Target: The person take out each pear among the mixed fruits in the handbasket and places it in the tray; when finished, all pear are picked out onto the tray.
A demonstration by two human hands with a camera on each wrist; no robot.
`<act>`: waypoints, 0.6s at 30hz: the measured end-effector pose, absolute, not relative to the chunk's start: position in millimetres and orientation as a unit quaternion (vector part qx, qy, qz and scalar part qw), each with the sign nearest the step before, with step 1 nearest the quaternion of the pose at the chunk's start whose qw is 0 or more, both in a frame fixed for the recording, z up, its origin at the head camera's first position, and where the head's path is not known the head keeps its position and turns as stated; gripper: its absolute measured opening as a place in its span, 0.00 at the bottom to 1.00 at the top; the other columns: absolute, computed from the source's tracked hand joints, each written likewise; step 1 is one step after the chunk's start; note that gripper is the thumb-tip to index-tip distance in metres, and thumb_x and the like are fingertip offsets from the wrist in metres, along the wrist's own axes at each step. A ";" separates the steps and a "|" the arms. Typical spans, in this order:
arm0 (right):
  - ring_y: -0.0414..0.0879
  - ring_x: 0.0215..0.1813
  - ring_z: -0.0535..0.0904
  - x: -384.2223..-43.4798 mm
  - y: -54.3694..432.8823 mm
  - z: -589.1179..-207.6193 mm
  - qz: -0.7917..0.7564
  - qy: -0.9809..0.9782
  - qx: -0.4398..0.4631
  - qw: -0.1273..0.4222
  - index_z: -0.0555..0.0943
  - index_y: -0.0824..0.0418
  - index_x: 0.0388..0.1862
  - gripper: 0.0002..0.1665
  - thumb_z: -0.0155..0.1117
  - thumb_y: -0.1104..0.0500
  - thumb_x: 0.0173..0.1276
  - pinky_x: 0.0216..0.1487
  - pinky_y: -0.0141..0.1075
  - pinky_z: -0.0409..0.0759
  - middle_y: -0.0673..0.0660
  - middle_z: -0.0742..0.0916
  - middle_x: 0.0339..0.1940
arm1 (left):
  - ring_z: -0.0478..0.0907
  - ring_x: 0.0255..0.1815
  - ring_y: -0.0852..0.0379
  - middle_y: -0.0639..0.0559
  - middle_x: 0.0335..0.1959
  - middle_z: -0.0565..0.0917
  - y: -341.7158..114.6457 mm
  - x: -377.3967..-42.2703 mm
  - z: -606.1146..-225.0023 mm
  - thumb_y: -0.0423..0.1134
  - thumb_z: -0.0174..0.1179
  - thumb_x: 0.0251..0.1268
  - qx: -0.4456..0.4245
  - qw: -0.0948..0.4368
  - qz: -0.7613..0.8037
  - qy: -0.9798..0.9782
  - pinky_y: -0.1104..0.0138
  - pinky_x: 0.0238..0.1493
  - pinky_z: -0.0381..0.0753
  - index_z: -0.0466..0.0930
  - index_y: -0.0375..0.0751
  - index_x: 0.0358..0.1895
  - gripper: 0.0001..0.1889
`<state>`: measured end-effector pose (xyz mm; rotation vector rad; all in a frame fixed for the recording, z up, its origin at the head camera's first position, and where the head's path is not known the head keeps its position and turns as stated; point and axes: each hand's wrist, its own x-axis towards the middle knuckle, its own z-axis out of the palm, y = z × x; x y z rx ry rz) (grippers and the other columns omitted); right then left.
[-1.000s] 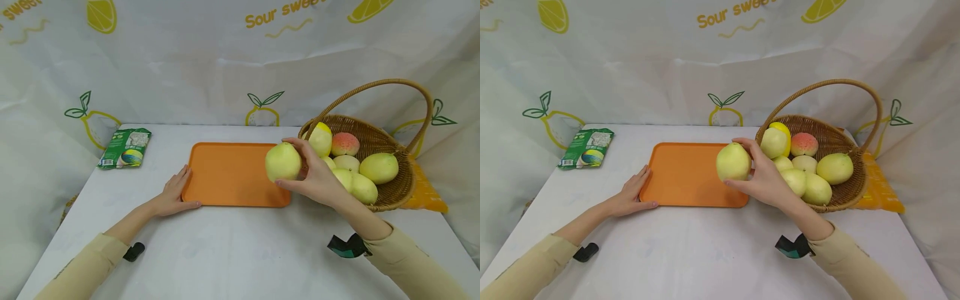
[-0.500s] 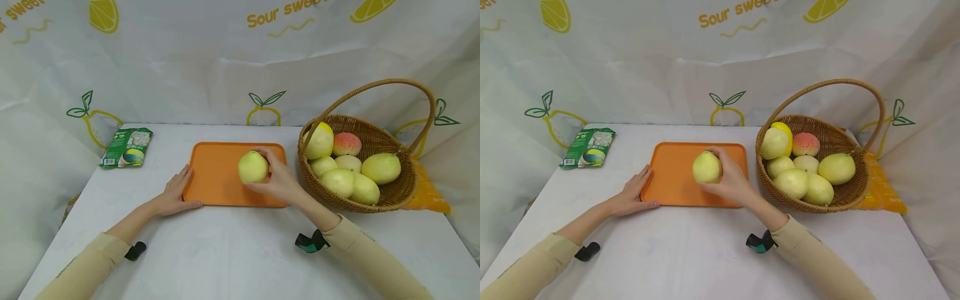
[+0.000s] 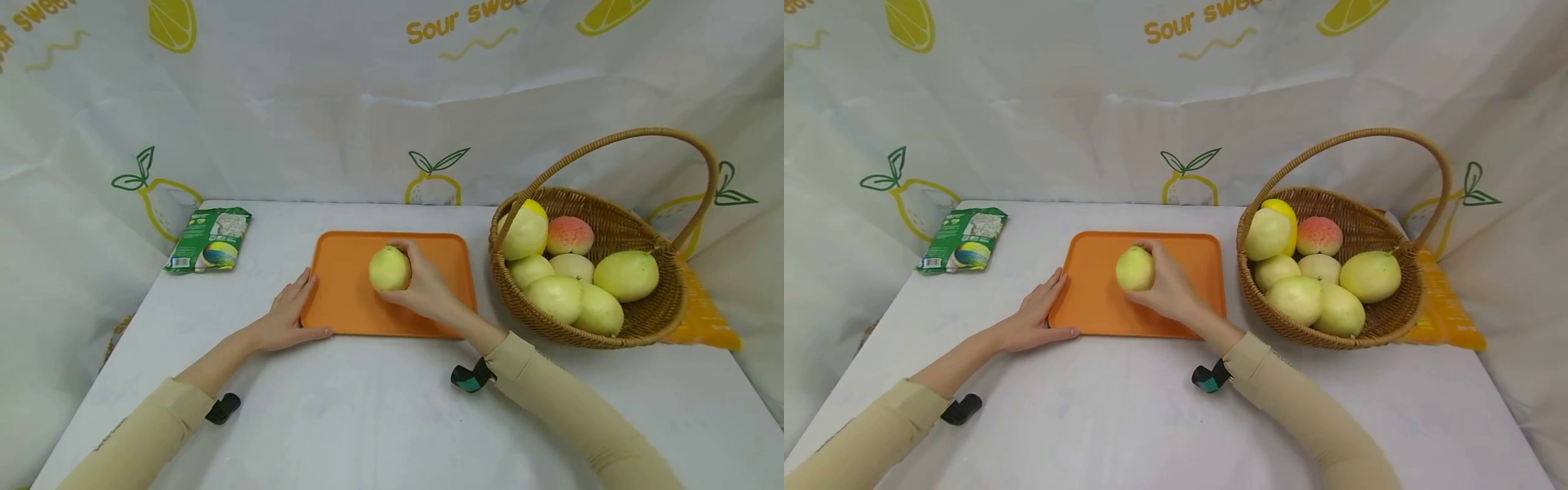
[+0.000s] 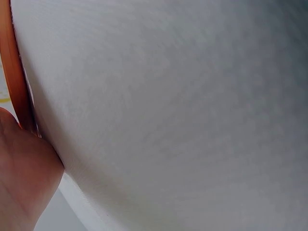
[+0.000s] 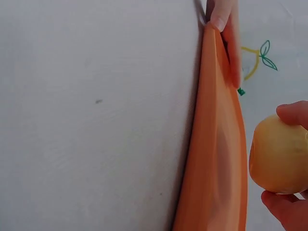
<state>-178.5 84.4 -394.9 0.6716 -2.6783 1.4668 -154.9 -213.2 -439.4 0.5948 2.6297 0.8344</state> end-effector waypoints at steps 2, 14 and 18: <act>0.50 0.58 0.74 -183.4 80.1 -397.7 0.466 -0.859 0.213 0.008 0.63 0.59 0.69 0.50 0.80 0.61 0.50 0.57 0.49 0.75 0.55 0.76 0.63 | 0.28 0.78 0.43 0.45 0.79 0.30 -213.0 -155.1 -439.0 0.63 0.62 0.59 0.207 0.160 0.292 0.920 0.44 0.72 0.29 0.33 0.39 0.79 0.58; 0.52 0.60 0.73 -208.7 50.8 -405.3 0.437 -0.881 0.182 -0.013 0.64 0.57 0.72 0.50 0.79 0.57 0.53 0.59 0.49 0.74 0.57 0.74 0.65 | 0.28 0.78 0.42 0.44 0.79 0.30 -212.7 -154.3 -438.8 0.63 0.62 0.60 0.209 0.160 0.295 0.919 0.43 0.72 0.29 0.33 0.37 0.78 0.58; 0.52 0.59 0.73 -217.8 41.9 -407.8 0.446 -0.876 0.185 -0.005 0.64 0.58 0.72 0.50 0.79 0.58 0.53 0.60 0.49 0.73 0.57 0.74 0.65 | 0.29 0.78 0.43 0.44 0.79 0.30 -212.1 -155.0 -439.5 0.63 0.62 0.60 0.210 0.158 0.289 0.921 0.44 0.72 0.29 0.33 0.38 0.79 0.58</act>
